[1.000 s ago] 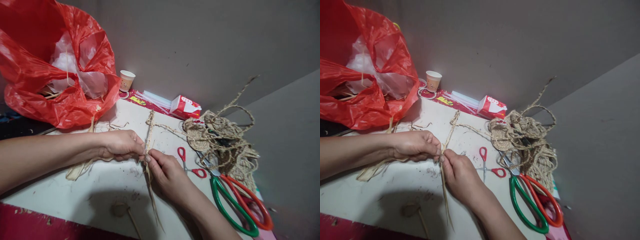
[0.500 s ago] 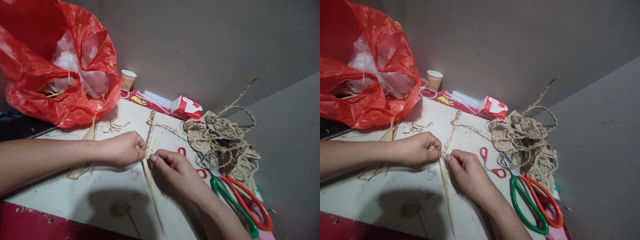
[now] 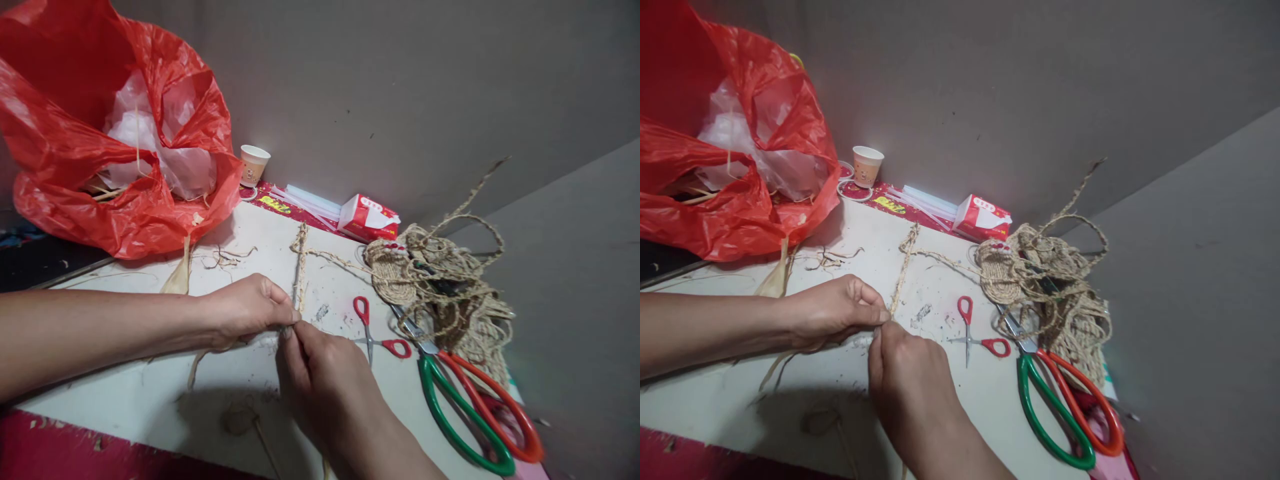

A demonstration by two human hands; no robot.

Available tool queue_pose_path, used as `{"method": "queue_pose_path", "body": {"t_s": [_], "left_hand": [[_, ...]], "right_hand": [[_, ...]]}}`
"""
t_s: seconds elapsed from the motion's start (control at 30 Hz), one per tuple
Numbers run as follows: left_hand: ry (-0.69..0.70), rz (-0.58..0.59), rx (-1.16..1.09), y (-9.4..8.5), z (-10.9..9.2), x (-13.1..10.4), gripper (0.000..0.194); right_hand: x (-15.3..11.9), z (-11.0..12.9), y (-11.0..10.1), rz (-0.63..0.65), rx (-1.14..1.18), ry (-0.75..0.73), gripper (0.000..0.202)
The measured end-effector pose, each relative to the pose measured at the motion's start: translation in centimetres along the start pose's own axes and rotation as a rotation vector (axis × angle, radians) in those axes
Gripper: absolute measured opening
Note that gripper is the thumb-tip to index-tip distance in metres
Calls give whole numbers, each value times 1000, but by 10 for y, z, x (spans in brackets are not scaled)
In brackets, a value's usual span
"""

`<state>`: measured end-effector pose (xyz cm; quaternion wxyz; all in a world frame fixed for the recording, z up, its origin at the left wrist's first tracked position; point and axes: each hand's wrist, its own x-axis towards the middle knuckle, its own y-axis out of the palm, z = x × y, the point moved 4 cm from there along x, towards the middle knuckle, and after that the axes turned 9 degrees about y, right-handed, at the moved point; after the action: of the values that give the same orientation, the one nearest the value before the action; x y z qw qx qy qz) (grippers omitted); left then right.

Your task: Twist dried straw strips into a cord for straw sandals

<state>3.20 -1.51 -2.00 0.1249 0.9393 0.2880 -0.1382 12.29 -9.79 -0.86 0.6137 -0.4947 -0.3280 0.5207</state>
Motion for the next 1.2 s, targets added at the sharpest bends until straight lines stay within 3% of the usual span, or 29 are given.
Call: {"method": "queue_pose_path", "body": {"t_s": [0.1,0.17,0.3,0.37,0.43,0.47,0.53,0.63,0.7,0.87,0.97,1.1,1.2], "left_hand": [[-25,-24,-18,3,0,-3,18],[2,-20,-16,5,-2,-5,18],[105,-17,-10,4,-11,-6,16],[129,-13,-14,3,-15,-7,18],[155,-3,-16,2,-16,-6,20],[176,2,-17,2,-16,-6,20],[237,33,-29,2,-15,-4,20],[286,95,-39,4,-11,-3,23],[260,85,1,3,-9,-2,24],[163,120,32,2,-15,-3,20],[128,165,51,1,-20,-4,18],[244,164,255,-1,-25,-5,14],[349,111,462,-4,-30,-7,15]], "right_hand": [[-7,8,6,-30,-62,-82,21],[-16,17,7,6,33,-179,19],[-31,24,-17,124,268,-319,36],[-26,15,-39,66,397,-241,40],[-13,-8,-61,-240,579,43,37],[-7,-15,-64,-308,649,125,32],[7,-20,-51,-172,823,183,30],[17,-11,-18,280,1021,177,39],[17,-8,-6,430,1067,185,43],[21,-16,-6,551,1057,129,43],[24,-19,-5,681,1248,153,44],[23,-15,-1,812,1479,198,41],[23,-13,1,736,1522,208,38]]}}
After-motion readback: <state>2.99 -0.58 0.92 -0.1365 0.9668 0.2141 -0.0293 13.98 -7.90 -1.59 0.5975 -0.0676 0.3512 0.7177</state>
